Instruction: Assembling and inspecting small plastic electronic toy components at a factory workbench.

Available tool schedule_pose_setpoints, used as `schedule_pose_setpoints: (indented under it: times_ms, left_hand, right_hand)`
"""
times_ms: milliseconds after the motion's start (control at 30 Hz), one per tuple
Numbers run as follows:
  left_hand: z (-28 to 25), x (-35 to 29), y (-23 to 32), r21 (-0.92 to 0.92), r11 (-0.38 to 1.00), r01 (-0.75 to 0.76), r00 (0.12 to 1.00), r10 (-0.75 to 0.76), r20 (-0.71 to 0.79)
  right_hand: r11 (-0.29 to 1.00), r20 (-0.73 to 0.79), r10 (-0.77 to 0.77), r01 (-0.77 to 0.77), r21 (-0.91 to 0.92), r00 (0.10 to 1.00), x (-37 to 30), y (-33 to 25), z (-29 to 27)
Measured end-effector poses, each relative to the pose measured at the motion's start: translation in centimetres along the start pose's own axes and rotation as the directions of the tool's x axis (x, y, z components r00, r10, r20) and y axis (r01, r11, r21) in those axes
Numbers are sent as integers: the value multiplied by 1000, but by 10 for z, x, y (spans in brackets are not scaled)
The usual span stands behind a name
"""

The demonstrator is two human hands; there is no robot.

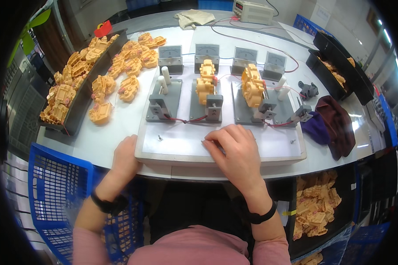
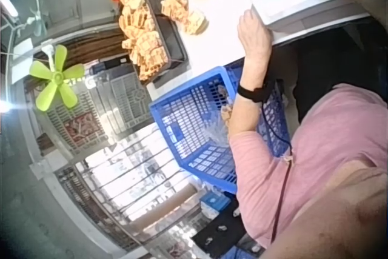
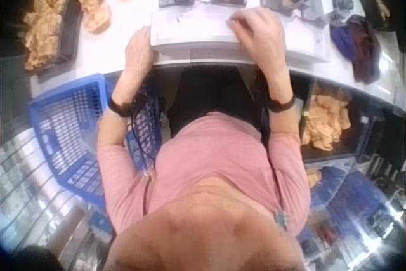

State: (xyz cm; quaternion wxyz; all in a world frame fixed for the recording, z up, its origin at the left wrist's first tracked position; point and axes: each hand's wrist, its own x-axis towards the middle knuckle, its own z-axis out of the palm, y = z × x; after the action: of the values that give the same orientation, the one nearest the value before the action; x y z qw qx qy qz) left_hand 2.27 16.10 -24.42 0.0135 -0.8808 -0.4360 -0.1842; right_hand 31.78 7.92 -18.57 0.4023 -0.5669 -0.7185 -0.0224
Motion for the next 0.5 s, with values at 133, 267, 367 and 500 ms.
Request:
schedule_pose_setpoints:
  times_ms: [133,267,367,500]
  left_hand:
    - [-1,1,1,0,1000,1,1000,-1,-2]
    - [1,0,-1,-5,1000,-1,1000,1,4]
    - [-1,0,0,2,1000,19,1000,-19,11]
    - [0,0,0,-3,1000,3,1000,-3,-7]
  right_hand:
    - [1000,6,5,-5,2,1000,0,1,-1]
    - [1000,26,-1,1,2,1000,2,0,-1]
    - [1000,43,22,-21,-13,999,3,-2,0]
    - [999,51,54,-54,-1,997,2,-3,0]
